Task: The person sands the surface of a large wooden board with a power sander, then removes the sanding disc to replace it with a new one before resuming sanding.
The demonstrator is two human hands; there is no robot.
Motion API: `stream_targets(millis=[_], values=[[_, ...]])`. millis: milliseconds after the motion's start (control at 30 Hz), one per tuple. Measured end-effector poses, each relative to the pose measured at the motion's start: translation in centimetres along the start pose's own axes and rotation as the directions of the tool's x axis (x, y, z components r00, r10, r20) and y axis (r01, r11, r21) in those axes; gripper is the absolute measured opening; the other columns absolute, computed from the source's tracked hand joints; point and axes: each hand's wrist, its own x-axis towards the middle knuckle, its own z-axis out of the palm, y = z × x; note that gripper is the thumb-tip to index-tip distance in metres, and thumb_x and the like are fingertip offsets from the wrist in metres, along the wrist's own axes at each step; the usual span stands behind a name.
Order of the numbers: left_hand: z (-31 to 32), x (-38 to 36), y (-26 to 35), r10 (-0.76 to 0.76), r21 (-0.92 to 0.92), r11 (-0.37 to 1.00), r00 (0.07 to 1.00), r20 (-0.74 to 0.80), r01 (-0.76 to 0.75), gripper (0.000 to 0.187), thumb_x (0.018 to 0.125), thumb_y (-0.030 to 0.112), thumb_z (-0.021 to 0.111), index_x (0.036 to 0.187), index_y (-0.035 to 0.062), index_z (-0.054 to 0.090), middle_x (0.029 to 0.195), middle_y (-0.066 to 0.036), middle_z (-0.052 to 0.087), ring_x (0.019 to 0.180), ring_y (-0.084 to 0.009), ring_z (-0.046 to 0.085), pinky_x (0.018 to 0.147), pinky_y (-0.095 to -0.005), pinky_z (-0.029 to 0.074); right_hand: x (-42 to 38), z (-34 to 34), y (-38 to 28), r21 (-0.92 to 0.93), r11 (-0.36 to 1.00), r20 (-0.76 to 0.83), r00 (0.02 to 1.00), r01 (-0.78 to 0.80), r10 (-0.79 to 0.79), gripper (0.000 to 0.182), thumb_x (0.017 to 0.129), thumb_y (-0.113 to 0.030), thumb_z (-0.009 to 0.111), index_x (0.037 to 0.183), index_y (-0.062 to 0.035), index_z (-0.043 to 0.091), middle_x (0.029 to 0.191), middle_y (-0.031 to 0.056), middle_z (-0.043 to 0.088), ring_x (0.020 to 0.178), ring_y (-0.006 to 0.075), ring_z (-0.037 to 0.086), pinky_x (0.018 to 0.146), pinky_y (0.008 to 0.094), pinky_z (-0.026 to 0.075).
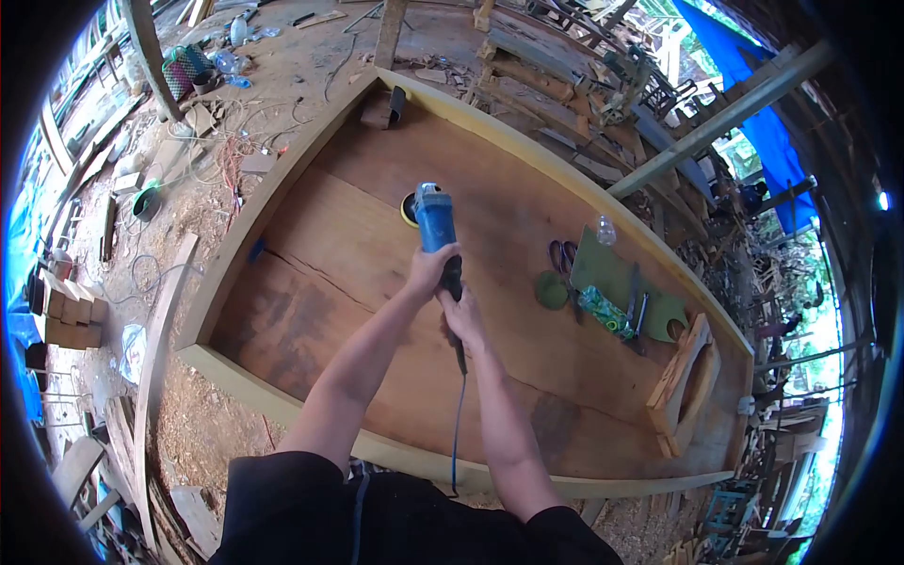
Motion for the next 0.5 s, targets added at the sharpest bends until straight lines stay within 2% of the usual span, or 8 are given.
stream_targets(millis=[167, 233, 300, 333, 367, 433, 467, 500], values=[[-1.0, -8.8, -2.9, 0.013, 0.066, 0.998, 1.0, -0.017, -0.012, 0.03, 0.079, 0.026, 0.072, 0.092, 0.0035, 0.056, 0.076, -0.004, 0.058, 0.063, -0.0137, 0.057, 0.058, -0.0284, 0.049, -7.9, -0.3, 3.7, -0.007, 0.999, 0.018, 0.999, -0.042, 0.042, 0.035, 0.09, -0.036, 0.06, 0.099, -0.0057, 0.045, 0.054, 0.0046, 0.051, 0.039, 0.0163, 0.054, 0.035, 0.0306, 0.041], [-0.9, -13.3, -4.3, -0.071, 0.008, 0.997, 0.995, 0.073, 0.071, 0.034, 0.081, 0.028, 0.072, 0.098, 0.0041, 0.054, 0.083, -0.005, 0.059, 0.071, -0.0133, 0.058, 0.064, -0.0289, 0.049, -12.1, -1.5, 5.4, -0.037, 0.999, 0.0, 1.0, 0.021, -0.021, 0.034, 0.09, -0.034, 0.061, 0.102, -0.0047, 0.049, 0.057, 0.0024, 0.052, 0.043, 0.0138, 0.053, 0.039, 0.0301, 0.043], [-0.9, -17.6, -5.3, -0.251, -0.158, 0.941, 0.931, 0.263, 0.299, 0.04, 0.082, 0.034, 0.071, 0.101, 0.0042, 0.053, 0.089, -0.006, 0.06, 0.078, -0.0148, 0.059, 0.073, -0.0312, 0.05, -16.7, -2.8, 6.4, -0.069, 0.994, -0.02, 0.996, 0.082, -0.083, 0.033, 0.09, -0.032, 0.061, 0.105, -0.0037, 0.052, 0.061, 0.0003, 0.053, 0.046, 0.0113, 0.053, 0.043, 0.0295, 0.044], [-1.1, -19.1, -6.2, -0.323, -0.242, 0.859, 0.844, 0.428, 0.451, 0.046, 0.083, 0.04, 0.07, 0.107, 0.0048, 0.053, 0.097, -0.006, 0.06, 0.088, -0.017, 0.059, 0.082, -0.0346, 0.048, -19.1, -3.5, 6.5, -0.053, 0.999, -0.015, 1.0, -0.003, 0.003, 0.031, 0.089, -0.031, 0.062, 0.104, -0.0043, 0.054, 0.062, -0.0002, 0.053, 0.048, 0.01, 0.053, 0.044, 0.0286, 0.044], [-1.0, -20.6, -7.3, -0.323, -0.244, 0.857, 0.843, 0.431, 0.453, 0.046, 0.083, 0.04, 0.07, 0.107, 0.0048, 0.053, 0.097, -0.006, 0.06, 0.088, -0.017, 0.059, 0.082, -0.0346, 0.048, -21.1, -4.2, 6.9, -0.037, 0.995, -0.011, 0.996, -0.09, 0.09, 0.03, 0.089, -0.03, 0.063, 0.103, -0.0048, 0.055, 0.064, -0.0006, 0.053, 0.049, 0.0087, 0.052, 0.045, 0.0278, 0.044], [-0.3, -24.2, -7.7, -0.422, -0.309, 0.719, 0.744, 0.518, 0.623, 0.05, 0.084, 0.041, 0.069, 0.113, 0.0054, 0.052, 0.1, -0.005, 0.059, 0.093, -0.0185, 0.059, 0.086, -0.0372, 0.048, -24.5, -5.7, 8.4, 0.016, 0.991, 0.019, 0.991, -0.131, 0.131, 0.027, 0.089, -0.028, 0.064, 0.101, -0.0052, 0.055, 0.064, 0.0001, 0.054, 0.048, 0.009, 0.052, 0.045, 0.0275, 0.044], [0.1, -24.9, -9.1, -0.492, -0.256, 0.688, 0.696, 0.523, 0.679, 0.053, 0.084, 0.04, 0.07, 0.119, 0.0063, 0.049, 0.105, -0.006, 0.058, 0.099, -0.0192, 0.058, 0.09, -0.0375, 0.046, -25.8, -6.5, 9.1, 0.069, 0.983, 0.055, 0.985, -0.169, 0.165, 0.024, 0.088, -0.025, 0.065, 0.098, -0.0056, 0.056, 0.065, 0.0007, 0.054, 0.048, 0.0093, 0.052, 0.044, 0.0273, 0.044], [0.9, -26.0, -9.4, -0.494, -0.26, 0.684, 0.694, 0.524, 0.682, 0.053, 0.084, 0.04, 0.07, 0.119, 0.0063, 0.049, 0.105, -0.006, 0.058, 0.099, -0.0192, 0.058, 0.09, -0.0375, 0.046, -26.8, -7.6, 9.7, 0.066, 0.982, 0.055, 0.984, -0.174, 0.171, 0.024, 0.088, -0.025, 0.065, 0.098, -0.0056, 0.056, 0.065, 0.0007, 0.054, 0.048, 0.0093, 0.052, 0.044, 0.0273, 0.044]])
